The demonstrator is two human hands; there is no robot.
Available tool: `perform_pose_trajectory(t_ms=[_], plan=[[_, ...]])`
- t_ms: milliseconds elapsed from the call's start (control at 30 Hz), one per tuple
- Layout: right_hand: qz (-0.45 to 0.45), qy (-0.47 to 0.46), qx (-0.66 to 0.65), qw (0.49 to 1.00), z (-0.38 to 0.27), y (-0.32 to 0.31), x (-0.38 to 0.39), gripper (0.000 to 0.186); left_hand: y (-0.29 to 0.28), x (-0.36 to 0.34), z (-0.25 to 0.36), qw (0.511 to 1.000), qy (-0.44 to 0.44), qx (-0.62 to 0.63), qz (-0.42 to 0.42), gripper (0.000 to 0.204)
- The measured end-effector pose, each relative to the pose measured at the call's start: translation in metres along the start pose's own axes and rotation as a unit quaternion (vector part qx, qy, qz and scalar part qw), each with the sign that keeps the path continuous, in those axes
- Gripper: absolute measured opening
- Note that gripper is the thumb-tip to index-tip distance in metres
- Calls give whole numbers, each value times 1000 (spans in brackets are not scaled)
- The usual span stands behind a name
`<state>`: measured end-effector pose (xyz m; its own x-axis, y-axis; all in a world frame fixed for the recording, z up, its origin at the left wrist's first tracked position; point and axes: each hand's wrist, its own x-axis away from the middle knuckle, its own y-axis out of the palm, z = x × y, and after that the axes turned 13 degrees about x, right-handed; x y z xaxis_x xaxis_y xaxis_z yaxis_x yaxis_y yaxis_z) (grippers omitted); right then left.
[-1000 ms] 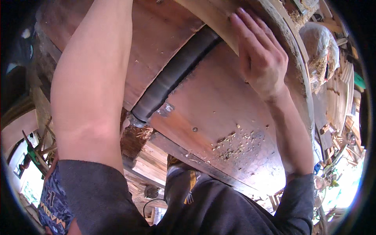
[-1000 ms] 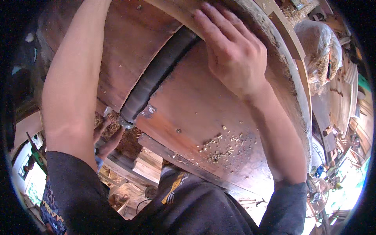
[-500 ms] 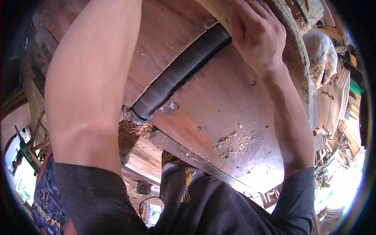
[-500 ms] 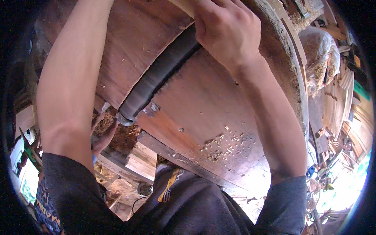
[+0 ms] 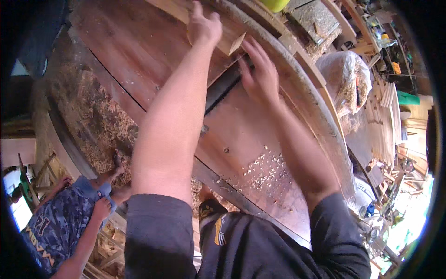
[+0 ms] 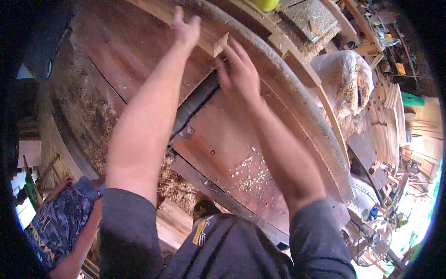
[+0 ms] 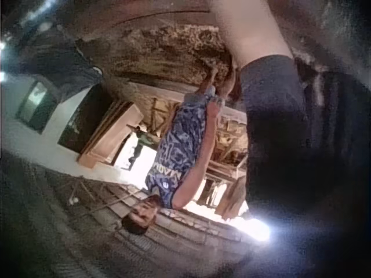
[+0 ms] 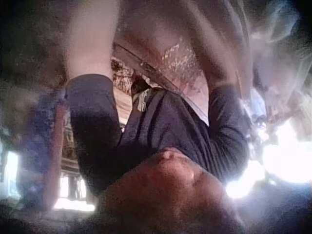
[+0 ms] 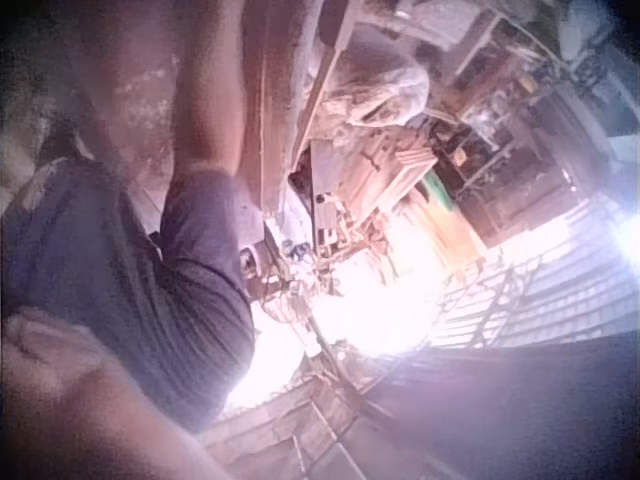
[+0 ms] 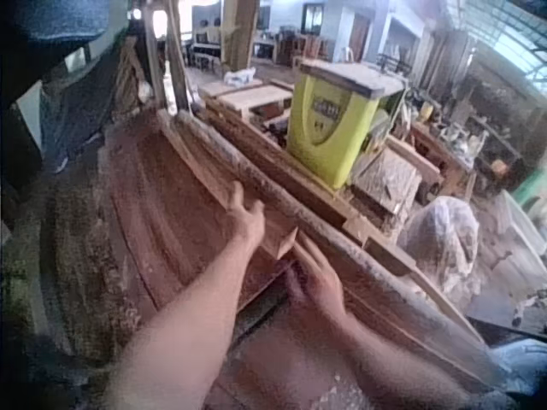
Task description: The person processes several pieces of wood using a jointer and a planer. They run the wood through the machines, checking the surface and edges between passes.
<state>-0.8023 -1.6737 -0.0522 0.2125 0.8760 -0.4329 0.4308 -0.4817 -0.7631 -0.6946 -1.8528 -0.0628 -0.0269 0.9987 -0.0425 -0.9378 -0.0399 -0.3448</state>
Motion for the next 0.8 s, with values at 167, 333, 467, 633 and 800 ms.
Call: perform_pose_trajectory(t_ms=[167, 333, 467, 633, 800], plan=[[-101, 353, 245, 897, 46, -120, 266, 72, -17, 45, 33, 966, 115, -180, -146, 94], [-136, 306, 264, 905, 59, -140, 321, 78, -53, 33, 21, 958, 126, -202, -160, 84], [-156, 289, 317, 890, 59, -141, 322, 79, -82, 16, 7, 985, 10, -87, -148, 107], [-146, 284, 290, 902, 49, -139, 312, 76, -97, 29, -10, 983, -66, -170, 35, 120], [-139, 301, 301, 894, 57, -154, 315, 80, -188, 141, 31, 892, -164, 418, -52, 74]])
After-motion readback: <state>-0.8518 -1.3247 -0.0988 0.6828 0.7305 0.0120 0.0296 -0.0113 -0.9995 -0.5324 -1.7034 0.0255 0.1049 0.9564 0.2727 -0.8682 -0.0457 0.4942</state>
